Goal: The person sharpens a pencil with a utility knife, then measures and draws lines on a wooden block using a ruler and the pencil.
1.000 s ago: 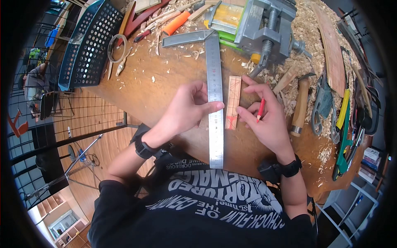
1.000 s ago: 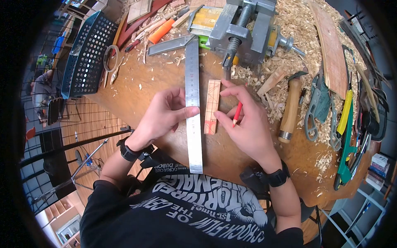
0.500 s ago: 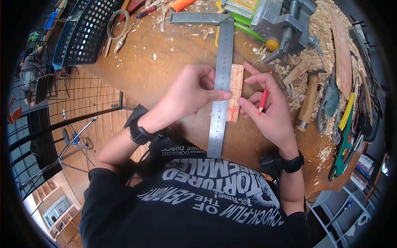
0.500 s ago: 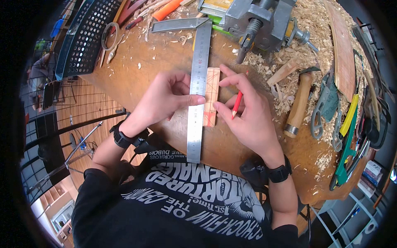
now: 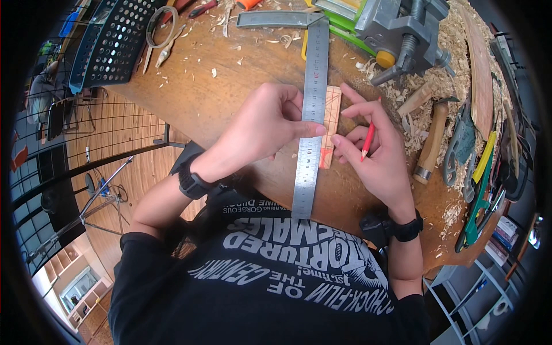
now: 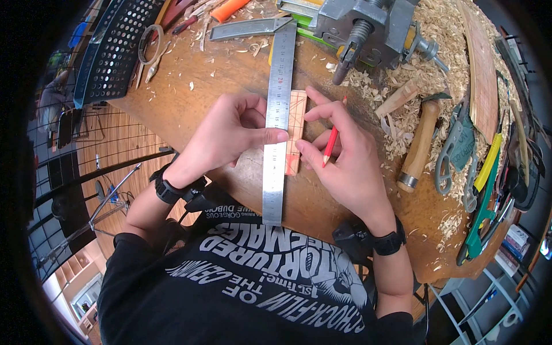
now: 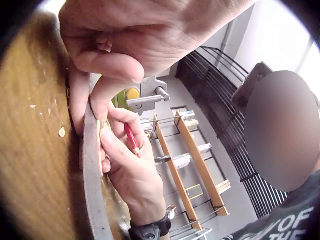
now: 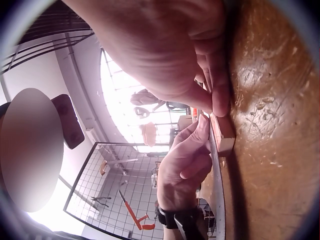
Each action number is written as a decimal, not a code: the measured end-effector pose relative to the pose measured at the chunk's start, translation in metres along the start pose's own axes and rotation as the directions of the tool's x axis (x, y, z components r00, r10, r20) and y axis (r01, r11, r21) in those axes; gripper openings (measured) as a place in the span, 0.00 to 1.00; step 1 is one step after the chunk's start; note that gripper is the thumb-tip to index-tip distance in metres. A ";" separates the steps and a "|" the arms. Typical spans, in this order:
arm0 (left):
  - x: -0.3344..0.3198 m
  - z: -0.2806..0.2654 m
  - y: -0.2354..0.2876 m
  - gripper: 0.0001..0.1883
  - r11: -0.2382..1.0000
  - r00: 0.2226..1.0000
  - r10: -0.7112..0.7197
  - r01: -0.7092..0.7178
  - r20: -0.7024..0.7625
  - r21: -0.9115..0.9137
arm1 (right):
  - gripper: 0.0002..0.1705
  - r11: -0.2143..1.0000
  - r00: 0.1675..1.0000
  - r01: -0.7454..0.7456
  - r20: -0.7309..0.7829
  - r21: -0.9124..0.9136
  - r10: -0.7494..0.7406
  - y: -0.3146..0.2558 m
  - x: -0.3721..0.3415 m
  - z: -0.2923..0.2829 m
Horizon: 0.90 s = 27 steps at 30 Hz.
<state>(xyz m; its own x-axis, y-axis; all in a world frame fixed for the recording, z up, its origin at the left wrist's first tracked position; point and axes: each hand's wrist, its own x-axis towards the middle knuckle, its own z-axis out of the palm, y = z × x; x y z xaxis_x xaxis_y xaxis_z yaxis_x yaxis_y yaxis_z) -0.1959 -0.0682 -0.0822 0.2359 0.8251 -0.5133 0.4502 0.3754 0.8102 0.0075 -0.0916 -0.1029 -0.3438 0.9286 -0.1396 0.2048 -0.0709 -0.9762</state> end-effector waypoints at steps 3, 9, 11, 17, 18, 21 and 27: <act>0.001 0.000 0.000 0.16 1.000 1.000 0.002 -0.002 0.003 -0.006 | 0.19 1.000 1.000 0.003 0.001 -0.005 -0.003 0.001 0.000 -0.001; 0.003 0.000 -0.003 0.15 0.999 1.000 0.018 -0.018 0.014 -0.027 | 0.19 1.000 1.000 -0.004 0.007 0.001 0.004 0.002 -0.001 -0.001; 0.003 0.000 -0.002 0.15 1.000 1.000 0.013 -0.013 0.019 -0.027 | 0.19 1.000 1.000 -0.011 0.008 0.010 0.011 0.001 -0.001 -0.001; 0.003 0.000 0.001 0.15 1.000 1.000 -0.003 0.004 0.026 -0.019 | 0.19 1.000 1.000 -0.012 0.007 0.011 0.012 0.001 -0.001 -0.001; 0.004 0.000 0.001 0.15 1.000 1.000 -0.007 0.007 0.024 -0.020 | 0.18 1.000 1.000 -0.008 0.008 0.004 0.008 0.000 -0.001 -0.001; 0.002 0.000 0.004 0.15 1.000 1.000 -0.019 0.019 0.025 -0.022 | 0.18 1.000 1.000 -0.004 0.009 -0.005 0.004 0.001 -0.001 -0.001; 0.004 0.000 0.002 0.14 0.999 0.999 -0.028 0.029 0.026 -0.022 | 0.18 1.000 1.000 -0.006 0.010 -0.007 0.006 0.001 -0.001 -0.002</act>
<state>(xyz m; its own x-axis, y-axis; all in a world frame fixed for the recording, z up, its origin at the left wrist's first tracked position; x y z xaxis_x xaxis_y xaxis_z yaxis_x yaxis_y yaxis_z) -0.1941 -0.0640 -0.0821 0.2454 0.8028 -0.5433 0.4374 0.4085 0.8011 0.0099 -0.0916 -0.1038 -0.3518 0.9244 -0.1475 0.2132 -0.0743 -0.9742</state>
